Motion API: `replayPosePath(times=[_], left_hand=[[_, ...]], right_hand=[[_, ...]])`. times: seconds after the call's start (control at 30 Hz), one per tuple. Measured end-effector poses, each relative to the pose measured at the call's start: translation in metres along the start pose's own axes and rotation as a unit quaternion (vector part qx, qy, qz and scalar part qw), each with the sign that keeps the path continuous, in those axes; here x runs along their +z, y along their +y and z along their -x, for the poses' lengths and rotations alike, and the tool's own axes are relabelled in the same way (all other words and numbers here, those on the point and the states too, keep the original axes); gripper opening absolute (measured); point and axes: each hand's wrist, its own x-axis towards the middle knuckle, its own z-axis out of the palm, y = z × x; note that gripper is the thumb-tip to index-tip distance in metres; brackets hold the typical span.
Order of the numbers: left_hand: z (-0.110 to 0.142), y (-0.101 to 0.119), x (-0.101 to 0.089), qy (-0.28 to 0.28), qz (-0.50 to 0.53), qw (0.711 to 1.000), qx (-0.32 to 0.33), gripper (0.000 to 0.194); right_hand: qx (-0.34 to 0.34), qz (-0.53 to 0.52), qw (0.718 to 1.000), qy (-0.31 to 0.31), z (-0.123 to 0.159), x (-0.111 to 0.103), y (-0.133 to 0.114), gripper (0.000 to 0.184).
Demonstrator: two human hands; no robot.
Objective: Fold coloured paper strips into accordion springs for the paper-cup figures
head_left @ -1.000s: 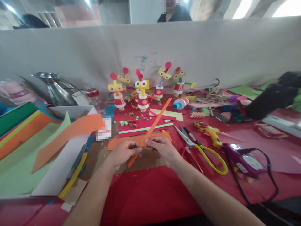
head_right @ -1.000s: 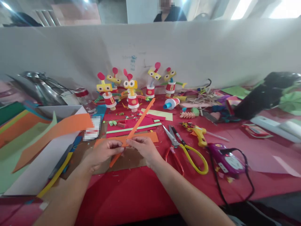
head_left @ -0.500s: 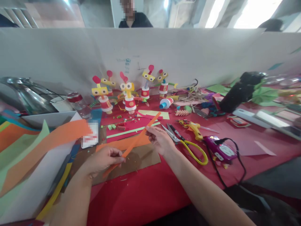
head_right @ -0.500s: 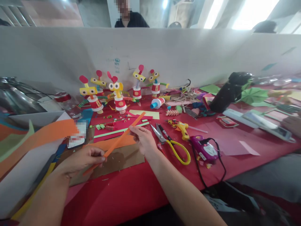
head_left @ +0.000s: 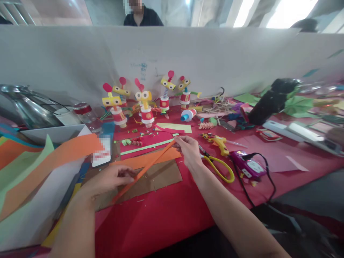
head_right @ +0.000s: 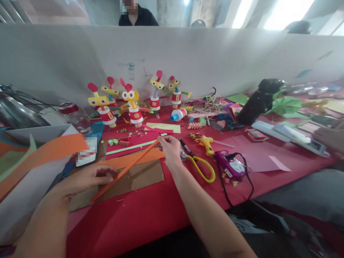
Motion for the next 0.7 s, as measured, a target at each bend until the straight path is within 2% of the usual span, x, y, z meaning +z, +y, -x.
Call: replayPosePath(times=[0.1, 0.2, 0.27, 0.33, 0.4, 0.47, 0.57, 0.63, 0.7], left_hand=[[-0.009, 0.013, 0.019, 0.111, 0.015, 0.993, 0.048, 0.051], [-0.017, 0.028, 0.041, 0.206, -0.084, 0.969, 0.109, 0.052], [-0.021, 0.032, 0.051, 0.221, -0.159, 0.955, 0.119, 0.044], [-0.023, 0.031, 0.056, 0.212, -0.201, 0.951, 0.096, 0.037], [-0.023, 0.029, 0.057, 0.210, -0.219, 0.951, 0.064, 0.035], [-0.022, 0.028, 0.057, 0.216, -0.226, 0.949, 0.045, 0.034], [-0.019, 0.029, 0.057, 0.214, -0.237, 0.947, 0.035, 0.033], [-0.019, 0.030, 0.058, 0.214, -0.248, 0.944, 0.035, 0.033], [-0.021, 0.030, 0.061, 0.223, -0.256, 0.940, 0.040, 0.032]], right_hand=[[0.011, 0.034, 0.999, -0.008, -0.003, 0.001, 0.009, 0.018], [0.019, 0.089, 0.995, -0.029, -0.002, 0.005, 0.019, 0.017], [0.020, 0.141, 0.989, -0.051, 0.002, 0.009, 0.024, 0.017], [0.012, 0.206, 0.975, -0.077, 0.005, 0.009, 0.023, 0.016], [-0.009, 0.284, 0.955, -0.091, 0.004, 0.000, 0.014, 0.014], [-0.046, 0.371, 0.925, -0.068, -0.002, -0.022, -0.003, 0.015], [-0.091, 0.511, 0.854, 0.038, -0.019, -0.070, -0.030, 0.028], [-0.081, 0.587, 0.800, 0.096, -0.032, -0.101, -0.041, 0.037], [-0.057, 0.642, 0.756, 0.112, -0.044, -0.123, -0.043, 0.039]])
